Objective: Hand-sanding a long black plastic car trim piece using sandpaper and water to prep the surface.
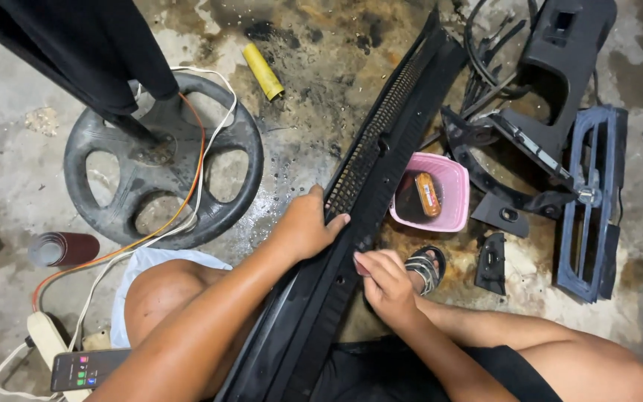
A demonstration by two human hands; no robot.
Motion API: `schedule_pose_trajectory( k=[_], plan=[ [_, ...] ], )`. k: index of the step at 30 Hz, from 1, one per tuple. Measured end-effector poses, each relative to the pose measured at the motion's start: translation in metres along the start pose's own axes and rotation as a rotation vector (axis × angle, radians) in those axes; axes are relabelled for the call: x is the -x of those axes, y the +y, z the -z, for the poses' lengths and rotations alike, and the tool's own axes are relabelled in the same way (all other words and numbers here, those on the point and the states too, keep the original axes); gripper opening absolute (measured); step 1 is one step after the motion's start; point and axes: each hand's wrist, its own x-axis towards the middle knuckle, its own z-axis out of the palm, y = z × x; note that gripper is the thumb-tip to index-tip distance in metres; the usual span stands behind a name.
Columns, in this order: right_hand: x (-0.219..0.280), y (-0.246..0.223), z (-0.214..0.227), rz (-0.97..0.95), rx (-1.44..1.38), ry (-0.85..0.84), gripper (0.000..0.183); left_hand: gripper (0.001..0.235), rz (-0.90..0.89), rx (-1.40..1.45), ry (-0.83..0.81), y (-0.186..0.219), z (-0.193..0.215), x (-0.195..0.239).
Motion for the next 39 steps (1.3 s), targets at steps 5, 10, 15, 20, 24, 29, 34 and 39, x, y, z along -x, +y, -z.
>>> schedule_pose_trajectory(
  k=[5, 10, 15, 20, 24, 29, 34, 39],
  plan=[
    [-0.010, -0.004, -0.010, -0.066, -0.034, -0.034, 0.025, 0.055, 0.024, -0.001, -0.006, -0.005, -0.002, 0.000],
    [-0.004, 0.002, 0.020, -0.236, -0.083, -0.156, 0.023, 0.054, 0.037, 0.000, -0.024, -0.003, 0.001, -0.001],
    [-0.018, 0.010, 0.015, -0.756, -0.405, -0.219, 0.018, 0.053, 0.039, 0.006, -0.036, 0.002, 0.001, -0.002],
    [0.002, 0.019, 0.014, -0.728, -0.279, -0.174, 0.024, 0.054, 0.053, 0.028, -0.051, 0.004, 0.009, 0.005],
    [0.000, 0.018, 0.017, -0.524, -0.139, -0.209, 0.016, 0.054, 0.039, 0.022, -0.049, 0.003, 0.005, -0.001],
    [0.002, 0.014, 0.013, -0.511, -0.097, -0.210, 0.017, 0.054, 0.015, 0.004, -0.050, 0.000, 0.002, -0.002],
    [0.008, 0.021, 0.007, -0.520, -0.157, -0.214, 0.016, 0.054, 0.002, -0.016, -0.037, -0.007, -0.003, -0.005],
    [-0.005, 0.015, 0.021, -0.704, -0.404, -0.296, 0.010, 0.054, -0.112, -0.030, 0.143, -0.036, -0.037, -0.019]
  ],
)
